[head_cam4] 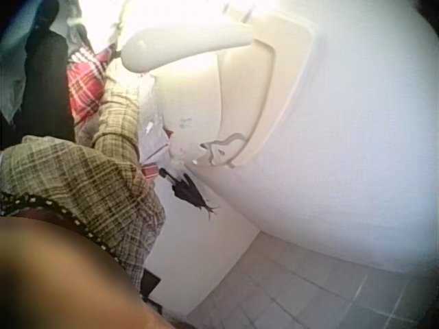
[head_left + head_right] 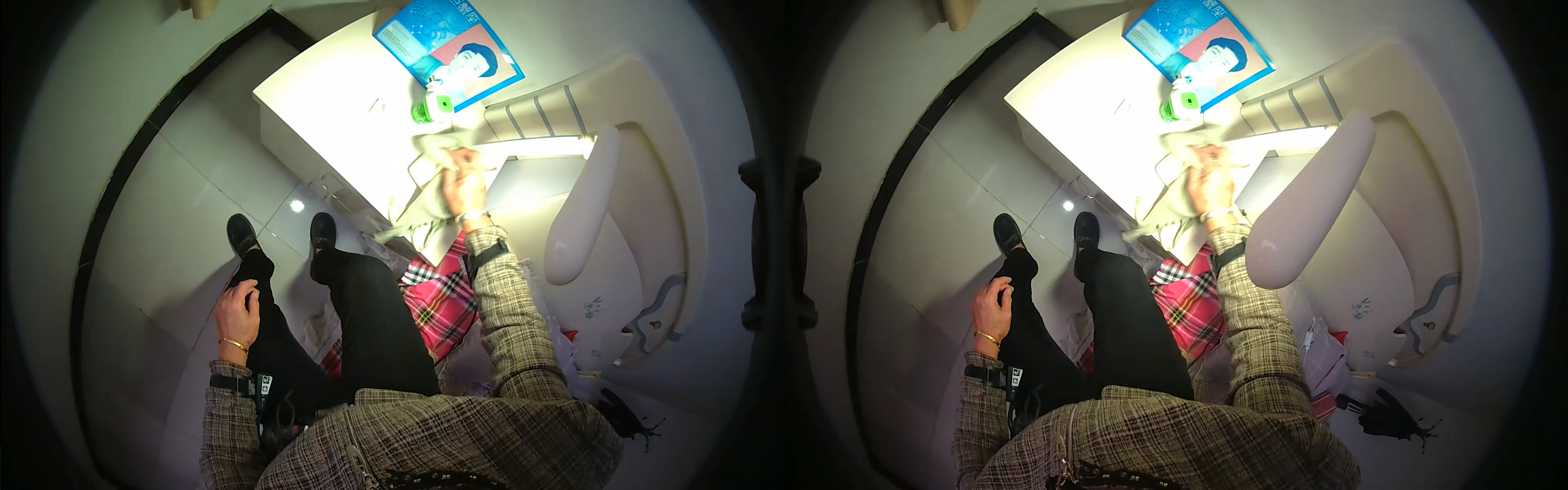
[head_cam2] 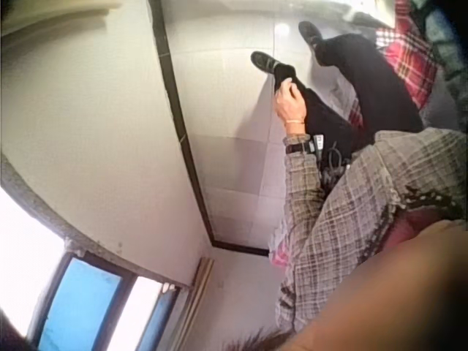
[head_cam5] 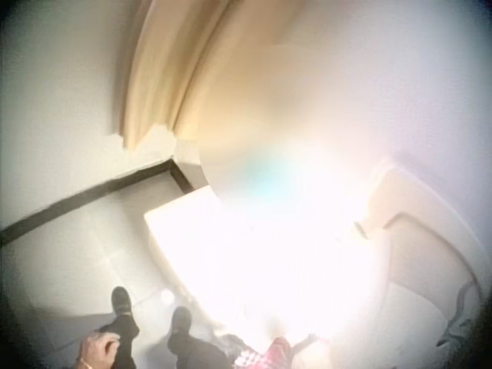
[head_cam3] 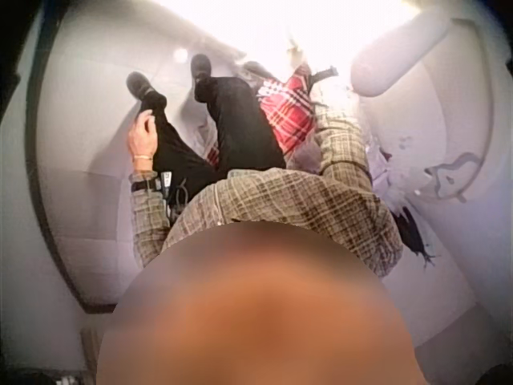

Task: The person wipes the headboard and side table of a bed with a cloth. They open a drawer, wipe its interior, then close it and continue wiping the headboard and side table surfaces.

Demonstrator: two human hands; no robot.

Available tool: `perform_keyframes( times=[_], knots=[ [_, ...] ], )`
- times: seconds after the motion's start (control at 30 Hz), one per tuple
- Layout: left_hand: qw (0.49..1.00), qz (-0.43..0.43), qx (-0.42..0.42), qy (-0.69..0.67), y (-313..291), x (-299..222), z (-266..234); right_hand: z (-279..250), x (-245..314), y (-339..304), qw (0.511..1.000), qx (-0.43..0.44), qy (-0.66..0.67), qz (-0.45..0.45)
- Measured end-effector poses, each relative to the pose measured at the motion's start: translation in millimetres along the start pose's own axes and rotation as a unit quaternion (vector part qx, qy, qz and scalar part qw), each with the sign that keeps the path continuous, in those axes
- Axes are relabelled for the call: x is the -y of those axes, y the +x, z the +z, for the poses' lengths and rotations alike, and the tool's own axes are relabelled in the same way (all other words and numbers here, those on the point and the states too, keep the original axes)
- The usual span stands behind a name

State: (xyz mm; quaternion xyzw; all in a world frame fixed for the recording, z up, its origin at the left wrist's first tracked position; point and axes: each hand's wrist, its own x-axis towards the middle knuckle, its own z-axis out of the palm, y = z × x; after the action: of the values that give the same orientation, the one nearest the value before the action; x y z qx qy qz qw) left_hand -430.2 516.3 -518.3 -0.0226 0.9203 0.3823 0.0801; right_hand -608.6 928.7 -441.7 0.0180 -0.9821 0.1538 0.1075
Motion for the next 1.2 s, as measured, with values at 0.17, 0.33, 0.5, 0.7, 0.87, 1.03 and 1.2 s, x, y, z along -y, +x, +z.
perform_keyframes(
  times=[0.17,0.33,0.5,0.7,0.87,1.03,1.2],
  knots=[
    [1.0,-0.003,0.001,-0.013,0,0,0,-2,-10,-10,0.991,0.105,0.016,-0.083],
    [1.0,-0.012,0.008,0.004,1,-1,0,0,-23,-23,0.991,-0.114,0.06,0.039],
    [1.0,-0.023,0.019,-0.001,1,-2,0,9,-33,-48,0.995,-0.012,0.076,-0.061],
    [1.0,-0.014,0.009,0.011,2,-2,0,8,-24,-91,0.998,0.002,0.053,0.043],
    [1.0,-0.019,0.02,0.002,2,-1,3,-11,-31,-153,0.986,-0.044,0.156,0.023],
    [1.0,-0.023,0.018,0.005,1,1,2,-31,-85,-111,0.966,-0.148,0.122,0.175],
    [1.0,-0.018,0.008,0.004,1,2,4,-14,-66,-51,0.98,-0.163,0.086,0.077]
  ],
)
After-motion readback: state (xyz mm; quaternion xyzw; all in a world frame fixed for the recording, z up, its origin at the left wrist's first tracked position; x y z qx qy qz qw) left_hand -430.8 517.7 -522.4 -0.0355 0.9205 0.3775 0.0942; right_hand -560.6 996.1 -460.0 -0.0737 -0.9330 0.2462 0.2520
